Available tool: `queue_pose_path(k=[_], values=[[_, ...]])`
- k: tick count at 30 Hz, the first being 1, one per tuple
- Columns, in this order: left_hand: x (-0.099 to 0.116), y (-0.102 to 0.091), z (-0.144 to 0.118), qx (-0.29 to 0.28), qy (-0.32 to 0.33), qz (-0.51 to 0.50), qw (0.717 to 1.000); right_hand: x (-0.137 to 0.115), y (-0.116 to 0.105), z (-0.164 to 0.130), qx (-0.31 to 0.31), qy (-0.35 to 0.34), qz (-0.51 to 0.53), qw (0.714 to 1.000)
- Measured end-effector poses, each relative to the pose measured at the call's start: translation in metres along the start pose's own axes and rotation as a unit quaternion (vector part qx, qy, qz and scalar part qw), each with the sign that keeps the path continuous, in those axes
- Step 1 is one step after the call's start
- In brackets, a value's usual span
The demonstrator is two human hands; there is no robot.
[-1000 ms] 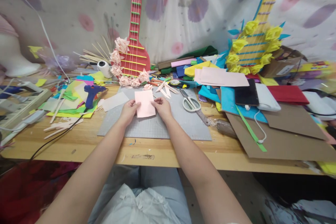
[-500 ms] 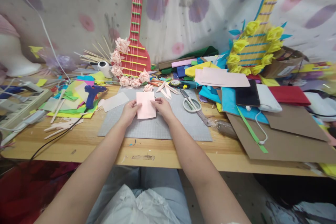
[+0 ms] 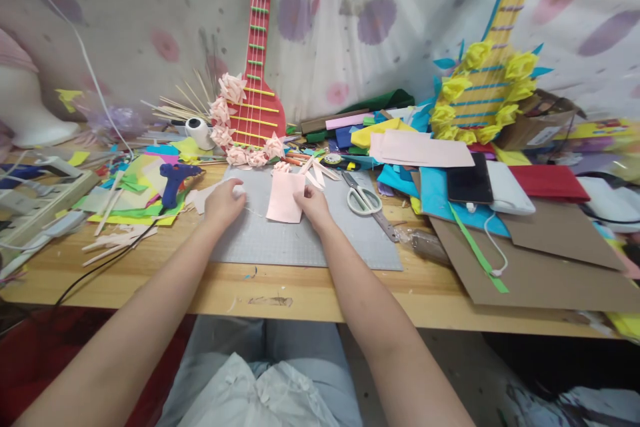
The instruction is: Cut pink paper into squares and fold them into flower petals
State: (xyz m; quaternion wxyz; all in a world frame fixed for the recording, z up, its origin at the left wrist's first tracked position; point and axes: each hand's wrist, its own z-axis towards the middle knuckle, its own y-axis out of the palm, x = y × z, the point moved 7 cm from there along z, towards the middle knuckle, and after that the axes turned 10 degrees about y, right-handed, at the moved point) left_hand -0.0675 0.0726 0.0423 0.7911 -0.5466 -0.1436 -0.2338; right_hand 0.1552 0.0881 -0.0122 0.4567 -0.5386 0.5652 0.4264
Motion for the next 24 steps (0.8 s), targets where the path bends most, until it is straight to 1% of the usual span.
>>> queue_pose_path(k=[1,3,4,6,8,11,14,18,20,22,24], values=[[-0.002,-0.004,0.002,-0.032,0.017,0.069,0.997,0.000,-0.002,0.001,0.011,-0.007,-0.007,1.000],[-0.012,-0.005,0.004,-0.119,0.002,0.173,0.978,0.000,-0.004,0.002,0.022,-0.016,-0.016,1.000],[-0.016,-0.005,0.004,-0.151,-0.001,0.209,0.966,0.000,-0.004,0.002,0.023,-0.019,-0.016,0.999],[-0.021,-0.003,0.005,-0.185,0.005,0.257,0.949,0.000,-0.003,0.002,0.020,-0.025,-0.009,0.999],[-0.022,-0.002,0.007,-0.184,0.030,0.277,0.943,0.000,-0.002,0.002,0.016,-0.026,0.004,1.000],[-0.027,-0.002,0.008,-0.165,0.040,0.277,0.946,0.001,0.000,0.001,0.006,-0.020,0.030,0.999],[-0.030,-0.005,0.008,-0.138,0.037,0.269,0.953,0.001,0.000,0.000,-0.005,-0.011,0.058,0.998],[-0.026,-0.008,0.006,-0.091,0.067,0.213,0.971,0.001,0.000,0.000,-0.008,-0.009,0.065,0.998],[-0.030,-0.007,0.005,-0.091,0.044,0.187,0.977,0.002,0.000,0.000,-0.008,-0.009,0.057,0.998],[-0.036,-0.006,0.003,-0.089,0.009,0.187,0.978,0.002,0.001,-0.001,-0.011,-0.010,0.056,0.998],[-0.037,-0.006,0.003,-0.080,0.008,0.205,0.975,0.001,0.001,-0.001,-0.016,-0.010,0.060,0.998]])
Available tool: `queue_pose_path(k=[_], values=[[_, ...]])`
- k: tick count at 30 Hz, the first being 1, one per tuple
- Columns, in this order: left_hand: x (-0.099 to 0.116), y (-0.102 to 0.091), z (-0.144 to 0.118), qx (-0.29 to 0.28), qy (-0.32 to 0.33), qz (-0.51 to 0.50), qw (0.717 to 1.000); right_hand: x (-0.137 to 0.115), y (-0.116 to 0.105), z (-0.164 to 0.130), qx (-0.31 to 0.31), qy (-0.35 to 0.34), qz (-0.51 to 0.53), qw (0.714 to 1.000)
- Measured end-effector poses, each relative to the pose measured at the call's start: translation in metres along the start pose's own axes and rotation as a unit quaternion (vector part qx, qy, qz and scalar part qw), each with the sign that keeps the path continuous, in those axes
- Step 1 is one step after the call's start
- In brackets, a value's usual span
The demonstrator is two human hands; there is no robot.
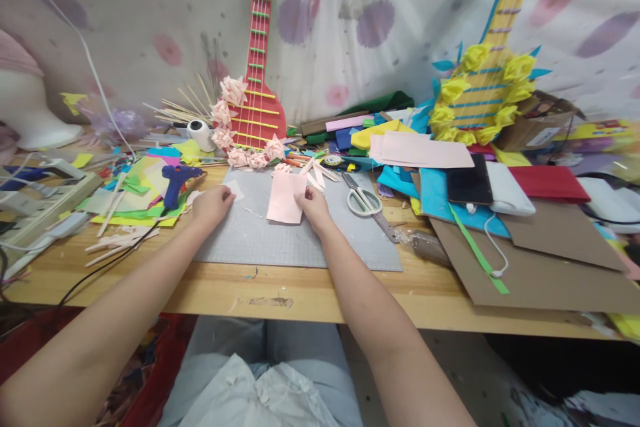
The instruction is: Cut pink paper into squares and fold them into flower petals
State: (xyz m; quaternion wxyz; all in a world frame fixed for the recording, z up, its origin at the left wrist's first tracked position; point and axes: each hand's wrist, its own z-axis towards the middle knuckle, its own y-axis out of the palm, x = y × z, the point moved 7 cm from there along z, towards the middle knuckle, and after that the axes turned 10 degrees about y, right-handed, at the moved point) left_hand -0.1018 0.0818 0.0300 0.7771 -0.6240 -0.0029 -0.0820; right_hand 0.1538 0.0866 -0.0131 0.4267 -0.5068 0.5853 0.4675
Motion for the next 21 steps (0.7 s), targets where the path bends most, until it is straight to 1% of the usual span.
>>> queue_pose_path(k=[3,5,8,10,11,13,14,15,17,18,19,21], values=[[0.002,0.000,0.000,0.015,0.021,0.011,1.000,-0.001,0.001,-0.001,-0.004,0.001,0.003,1.000],[0.001,-0.003,0.001,0.029,0.015,-0.012,0.999,-0.002,0.001,-0.002,-0.005,0.002,0.001,1.000],[-0.003,-0.019,0.002,0.082,-0.030,-0.094,0.992,-0.001,0.001,-0.002,-0.007,0.008,0.002,1.000],[0.000,-0.037,0.003,0.140,-0.062,-0.162,0.975,0.000,0.002,-0.002,-0.009,0.016,0.008,1.000],[0.006,-0.046,0.003,0.171,-0.066,-0.193,0.964,0.001,0.003,-0.003,-0.010,0.021,0.012,1.000],[0.030,-0.063,0.003,0.224,-0.026,-0.245,0.943,0.002,0.007,-0.003,-0.013,0.030,0.017,0.999],[0.044,-0.067,0.002,0.236,-0.009,-0.267,0.934,0.002,0.009,-0.004,-0.016,0.034,0.018,0.999],[0.059,-0.068,0.002,0.236,0.006,-0.286,0.929,0.003,0.012,-0.005,-0.021,0.038,0.018,0.999],[0.088,-0.062,0.000,0.218,0.021,-0.315,0.924,0.004,0.017,-0.007,-0.029,0.047,0.019,0.998],[0.100,-0.056,-0.001,0.204,0.016,-0.323,0.924,0.005,0.019,-0.008,-0.032,0.050,0.020,0.998],[0.109,-0.048,-0.001,0.189,-0.001,-0.328,0.926,0.005,0.020,-0.009,-0.034,0.054,0.020,0.998],[0.117,-0.032,-0.003,0.165,-0.042,-0.342,0.924,0.006,0.020,-0.009,-0.033,0.062,0.018,0.997]])
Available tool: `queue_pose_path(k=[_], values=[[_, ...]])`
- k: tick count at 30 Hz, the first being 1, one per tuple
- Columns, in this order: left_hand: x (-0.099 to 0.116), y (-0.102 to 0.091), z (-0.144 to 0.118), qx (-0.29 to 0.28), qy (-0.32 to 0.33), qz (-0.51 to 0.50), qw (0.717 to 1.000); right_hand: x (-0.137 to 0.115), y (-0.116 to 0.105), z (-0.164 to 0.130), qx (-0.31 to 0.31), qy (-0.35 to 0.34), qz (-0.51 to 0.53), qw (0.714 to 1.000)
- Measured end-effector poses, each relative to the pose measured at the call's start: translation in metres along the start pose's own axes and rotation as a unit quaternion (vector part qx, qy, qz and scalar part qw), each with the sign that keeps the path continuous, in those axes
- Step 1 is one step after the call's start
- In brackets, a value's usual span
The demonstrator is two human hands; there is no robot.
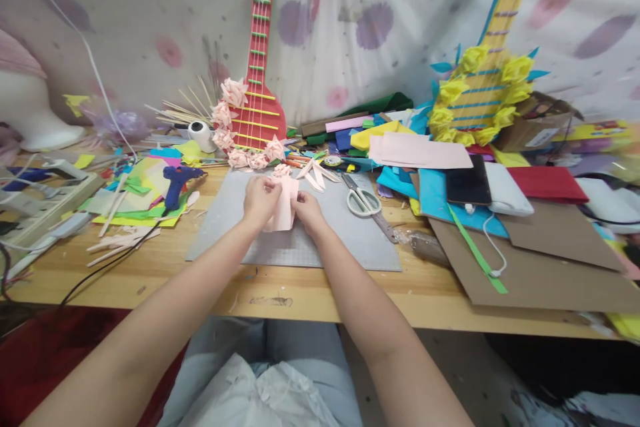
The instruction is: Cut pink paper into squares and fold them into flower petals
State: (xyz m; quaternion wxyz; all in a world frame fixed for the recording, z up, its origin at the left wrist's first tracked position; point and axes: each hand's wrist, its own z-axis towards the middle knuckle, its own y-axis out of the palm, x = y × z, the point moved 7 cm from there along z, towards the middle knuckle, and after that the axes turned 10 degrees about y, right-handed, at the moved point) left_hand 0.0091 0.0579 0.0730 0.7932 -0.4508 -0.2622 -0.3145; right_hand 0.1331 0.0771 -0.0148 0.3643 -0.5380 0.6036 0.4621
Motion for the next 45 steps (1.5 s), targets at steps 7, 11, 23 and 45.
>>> queue_pose_path(k=[7,11,23,45], values=[[-0.039,-0.005,0.001,0.067,-0.056,-0.157,0.984,0.002,-0.001,0.001,-0.030,0.020,0.022,0.999],[-0.069,0.025,-0.017,-0.097,-0.252,-0.406,0.873,0.001,0.001,0.000,-0.041,0.024,0.019,0.999],[-0.072,0.039,-0.041,-0.119,-0.338,-0.553,0.752,-0.005,-0.005,0.002,0.022,-0.005,-0.065,0.998],[-0.075,0.036,-0.042,-0.086,-0.320,-0.614,0.716,-0.047,0.009,-0.019,-0.033,-0.154,-0.014,0.987]])
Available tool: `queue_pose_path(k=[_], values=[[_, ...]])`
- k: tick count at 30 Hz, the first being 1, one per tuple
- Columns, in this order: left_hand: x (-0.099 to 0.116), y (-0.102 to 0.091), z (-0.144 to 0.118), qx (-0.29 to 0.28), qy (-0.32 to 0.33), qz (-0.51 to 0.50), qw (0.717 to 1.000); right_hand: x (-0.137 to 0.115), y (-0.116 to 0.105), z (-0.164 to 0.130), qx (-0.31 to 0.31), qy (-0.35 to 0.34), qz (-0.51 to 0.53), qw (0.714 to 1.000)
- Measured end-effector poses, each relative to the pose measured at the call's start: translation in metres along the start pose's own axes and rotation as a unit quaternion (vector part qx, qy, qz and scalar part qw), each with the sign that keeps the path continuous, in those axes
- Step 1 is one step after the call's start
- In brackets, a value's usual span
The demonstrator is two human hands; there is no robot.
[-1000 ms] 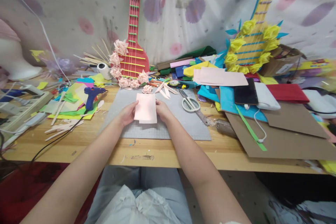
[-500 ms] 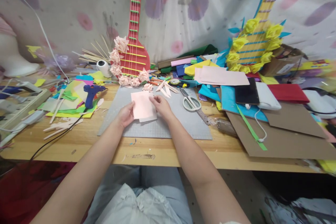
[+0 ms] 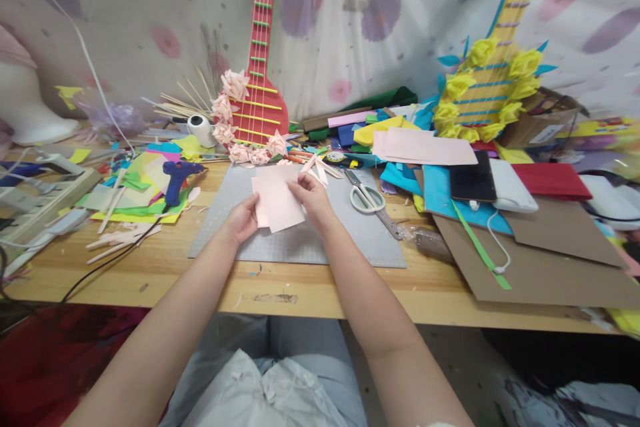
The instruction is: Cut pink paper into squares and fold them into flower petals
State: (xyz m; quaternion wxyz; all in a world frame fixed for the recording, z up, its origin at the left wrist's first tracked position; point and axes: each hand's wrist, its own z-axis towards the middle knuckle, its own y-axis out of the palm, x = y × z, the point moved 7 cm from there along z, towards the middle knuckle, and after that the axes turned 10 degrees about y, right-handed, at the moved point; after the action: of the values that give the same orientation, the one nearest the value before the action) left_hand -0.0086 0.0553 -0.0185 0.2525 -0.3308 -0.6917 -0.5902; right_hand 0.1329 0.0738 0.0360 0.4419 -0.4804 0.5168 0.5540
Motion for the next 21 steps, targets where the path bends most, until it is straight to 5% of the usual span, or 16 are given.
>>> queue_pose_path(k=[6,12,21], values=[[0.002,0.004,-0.001,-0.017,0.008,0.022,1.000,0.019,0.012,0.009,0.052,-0.002,-0.095,0.994],[0.003,0.004,-0.002,-0.006,0.012,0.030,0.999,0.011,0.011,0.004,0.093,-0.042,-0.246,0.964],[0.002,0.007,-0.004,-0.006,-0.015,0.003,1.000,0.009,0.009,-0.001,0.134,-0.032,-0.276,0.951]])
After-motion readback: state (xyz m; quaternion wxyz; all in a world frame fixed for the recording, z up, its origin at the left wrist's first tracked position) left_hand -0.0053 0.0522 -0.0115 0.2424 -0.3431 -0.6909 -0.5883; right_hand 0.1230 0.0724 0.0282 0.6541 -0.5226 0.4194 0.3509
